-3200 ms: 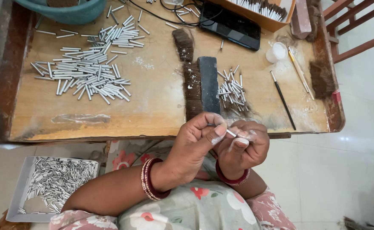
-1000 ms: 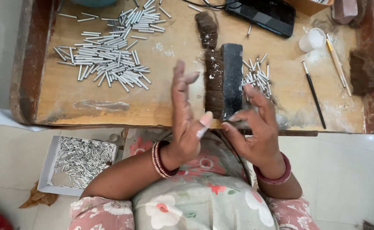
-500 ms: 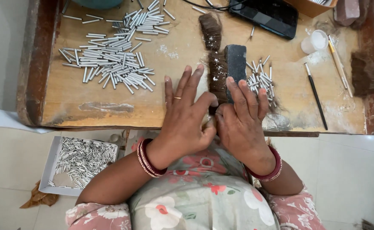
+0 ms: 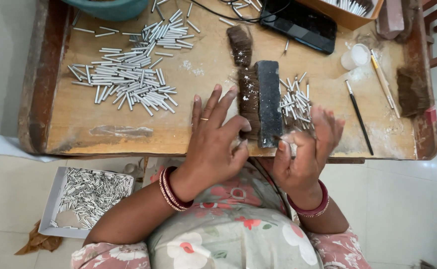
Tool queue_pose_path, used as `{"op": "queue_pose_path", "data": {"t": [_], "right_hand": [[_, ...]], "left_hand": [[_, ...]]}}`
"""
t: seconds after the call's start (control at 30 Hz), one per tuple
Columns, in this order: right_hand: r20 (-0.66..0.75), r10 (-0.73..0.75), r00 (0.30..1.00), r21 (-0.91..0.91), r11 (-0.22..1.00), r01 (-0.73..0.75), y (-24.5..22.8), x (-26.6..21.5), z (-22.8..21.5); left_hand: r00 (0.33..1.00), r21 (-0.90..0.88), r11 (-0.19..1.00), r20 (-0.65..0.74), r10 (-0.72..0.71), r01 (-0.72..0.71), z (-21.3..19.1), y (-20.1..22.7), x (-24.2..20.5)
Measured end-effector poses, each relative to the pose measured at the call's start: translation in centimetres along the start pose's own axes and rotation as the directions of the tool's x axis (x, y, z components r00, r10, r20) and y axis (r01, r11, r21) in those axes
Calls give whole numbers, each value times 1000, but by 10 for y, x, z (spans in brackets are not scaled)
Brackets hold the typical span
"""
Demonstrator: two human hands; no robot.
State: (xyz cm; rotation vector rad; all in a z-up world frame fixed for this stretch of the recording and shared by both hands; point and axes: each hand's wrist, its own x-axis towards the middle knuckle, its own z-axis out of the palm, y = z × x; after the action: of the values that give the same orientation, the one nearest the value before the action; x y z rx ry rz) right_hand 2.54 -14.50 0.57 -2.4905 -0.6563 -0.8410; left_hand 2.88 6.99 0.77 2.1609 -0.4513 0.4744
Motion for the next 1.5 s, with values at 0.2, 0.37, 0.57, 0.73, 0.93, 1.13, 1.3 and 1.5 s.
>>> {"op": "queue_pose_path", "data": {"t": [0.2, 0.37, 0.57, 0.73, 0.93, 1.13, 1.3, 1.5], "right_hand": [[-187, -353, 917, -333, 901, 278, 11, -21, -1], [-182, -348, 920, -246, 922, 300, 0, -13, -17], [9, 62, 998, 732, 680, -49, 7, -23, -3], [-132, 51, 990, 686, 726, 54, -1, -22, 12], [-333, 4, 943, 541, 820, 188, 1, -22, 32], [-477, 164, 863, 533, 835, 136, 10, -24, 27], [-459, 118, 880, 513, 844, 155, 7, -17, 21], [-461, 77, 884, 454, 877, 160, 5, -9, 13]], "left_hand": [[1000, -416, 909, 18, -1, 8, -4, 33, -1], [998, -435, 898, -16, 63, -64, 13, 42, -10], [986, -457, 874, -89, 139, -164, 19, 45, -15], [990, -473, 870, -97, 107, -140, 23, 40, -18], [976, 8, 976, 29, 215, -216, -12, 0, 13], [984, 750, 638, -108, -141, 174, -72, -76, 52], [992, 781, 614, -55, -114, 114, -63, -80, 54], [987, 799, 582, -94, -132, 154, -62, -77, 52]]}}
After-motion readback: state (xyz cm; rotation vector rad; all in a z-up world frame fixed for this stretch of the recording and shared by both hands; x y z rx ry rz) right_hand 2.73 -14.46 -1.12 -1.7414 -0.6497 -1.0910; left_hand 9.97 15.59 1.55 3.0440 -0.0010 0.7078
